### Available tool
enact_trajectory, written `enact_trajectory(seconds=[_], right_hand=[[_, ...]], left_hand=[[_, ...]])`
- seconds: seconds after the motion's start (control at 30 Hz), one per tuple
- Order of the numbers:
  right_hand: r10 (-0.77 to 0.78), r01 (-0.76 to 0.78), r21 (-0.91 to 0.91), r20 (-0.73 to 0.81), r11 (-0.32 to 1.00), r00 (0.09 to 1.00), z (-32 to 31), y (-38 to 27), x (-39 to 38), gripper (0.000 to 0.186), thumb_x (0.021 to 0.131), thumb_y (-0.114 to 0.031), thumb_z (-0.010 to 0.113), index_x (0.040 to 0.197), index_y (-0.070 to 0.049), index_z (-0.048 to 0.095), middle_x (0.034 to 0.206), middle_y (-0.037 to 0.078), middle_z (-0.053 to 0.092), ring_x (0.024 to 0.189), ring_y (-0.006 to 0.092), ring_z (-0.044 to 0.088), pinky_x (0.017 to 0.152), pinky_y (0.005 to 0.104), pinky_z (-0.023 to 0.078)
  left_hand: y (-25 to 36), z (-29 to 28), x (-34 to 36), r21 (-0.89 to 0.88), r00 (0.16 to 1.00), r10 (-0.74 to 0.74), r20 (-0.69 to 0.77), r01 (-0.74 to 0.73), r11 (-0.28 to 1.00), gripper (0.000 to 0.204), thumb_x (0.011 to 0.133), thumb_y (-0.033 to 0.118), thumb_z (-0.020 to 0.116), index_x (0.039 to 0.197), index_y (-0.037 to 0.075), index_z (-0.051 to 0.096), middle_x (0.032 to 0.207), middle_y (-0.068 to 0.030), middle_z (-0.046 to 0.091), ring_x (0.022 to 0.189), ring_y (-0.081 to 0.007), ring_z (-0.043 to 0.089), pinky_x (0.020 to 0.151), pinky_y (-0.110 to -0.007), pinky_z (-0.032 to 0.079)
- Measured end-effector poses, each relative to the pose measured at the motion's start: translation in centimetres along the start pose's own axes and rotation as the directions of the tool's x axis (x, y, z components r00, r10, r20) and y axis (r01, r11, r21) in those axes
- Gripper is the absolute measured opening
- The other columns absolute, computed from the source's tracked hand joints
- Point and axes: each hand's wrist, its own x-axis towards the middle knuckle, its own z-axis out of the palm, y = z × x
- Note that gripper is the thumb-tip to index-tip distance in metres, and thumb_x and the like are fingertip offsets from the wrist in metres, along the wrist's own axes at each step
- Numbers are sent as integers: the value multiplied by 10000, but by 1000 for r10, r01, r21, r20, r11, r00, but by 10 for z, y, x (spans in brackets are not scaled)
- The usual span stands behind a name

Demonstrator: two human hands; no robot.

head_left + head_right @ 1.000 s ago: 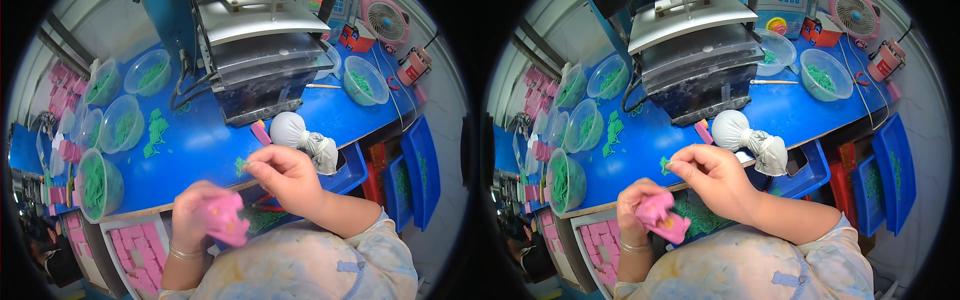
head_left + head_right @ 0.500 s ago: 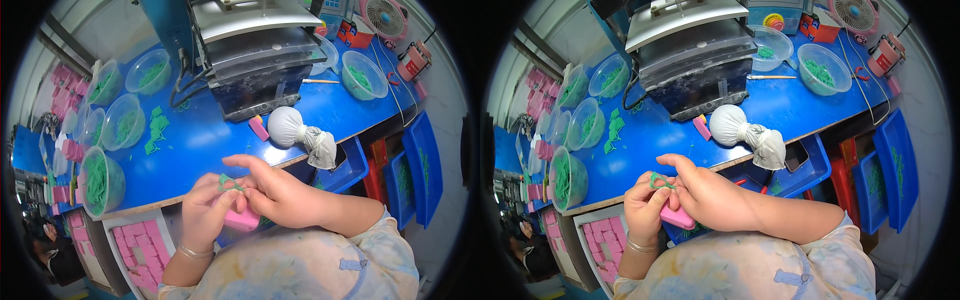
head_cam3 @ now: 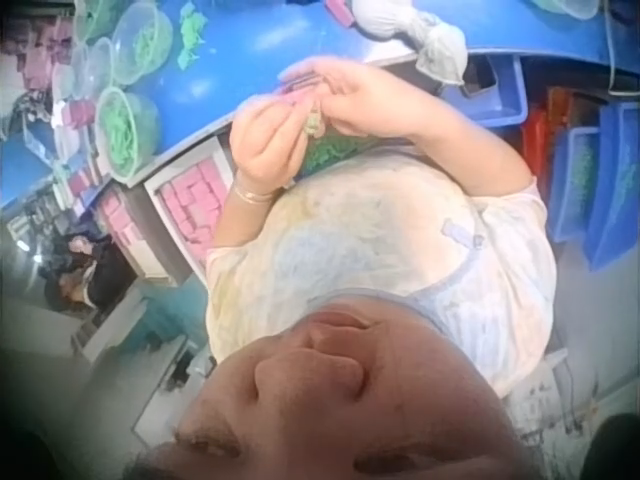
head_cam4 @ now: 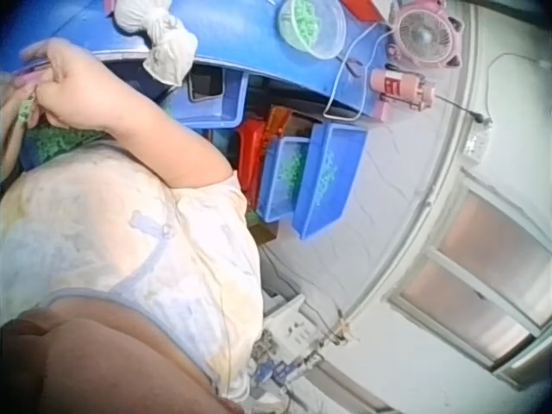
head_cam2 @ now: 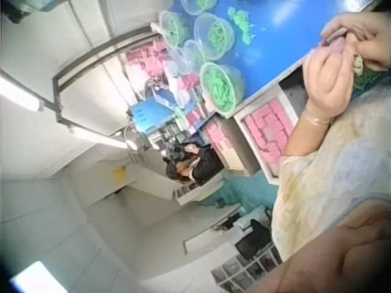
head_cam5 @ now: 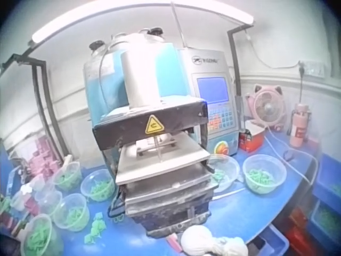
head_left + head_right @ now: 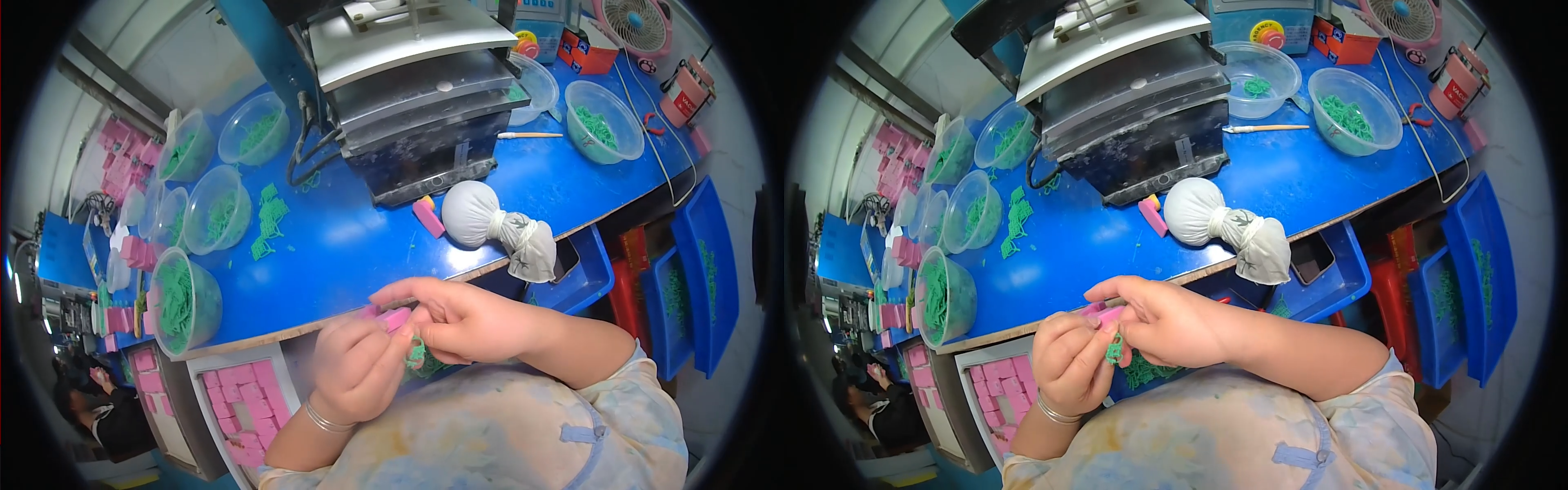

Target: Extracting green wax patterns from pink silicone molds using a wax injection machine at a production workstation.

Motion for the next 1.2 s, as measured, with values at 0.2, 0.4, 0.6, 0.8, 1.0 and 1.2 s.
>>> enact_trajectory(seconds=[0.2,0.4,0.6,0.8,1.0,1.2], right_hand=[[-57,36,221,88,975,995,-14,10,0,397,854,-73,470,1234,0,383,623,33,530,514,76,481,453,225,365],[-312,152,-571,-194,807,930,-19,-17,-31,183,869,-151,512,967,-4,561,685,77,568,607,180,561,550,293,436],[-764,742,267,437,614,475,-3,-41,-63,227,841,-37,525,1060,-13,579,728,81,539,610,203,509,520,317,373],[-759,536,537,441,651,478,8,-56,-74,259,820,33,552,1074,44,601,540,43,479,387,121,435,349,238,282],[-570,201,605,513,770,642,10,-38,-90,241,817,40,552,1051,38,613,535,30,476,380,111,412,354,227,292],[-380,350,201,721,915,580,-12,-17,-63,143,803,-11,563,932,-8,626,655,104,567,500,219,511,441,301,388]], left_hand=[[14,-4,9,-16,988,150,46,-149,989,232,652,24,611,884,37,616,783,-37,536,704,-232,545,612,-336,440],[-54,-30,63,-269,693,-700,-173,650,711,71,833,43,545,792,-4,579,699,-74,588,586,-116,549,536,-255,440],[-149,-77,106,-350,504,-862,-49,800,487,452,850,254,558,1139,-87,491,784,-133,615,621,-196,612,520,-281,493],[-82,-25,63,-805,461,-810,363,593,-23,355,885,262,512,975,-79,547,931,-187,607,717,-235,631,610,-293,525],[-40,15,32,3,945,-298,134,301,954,408,661,206,726,969,-16,578,973,-144,556,921,-305,520,799,-378,425],[-47,-1,7,128,852,-433,296,413,902,595,559,169,794,1070,4,538,1063,-140,469,959,-292,464,829,-357,396]])
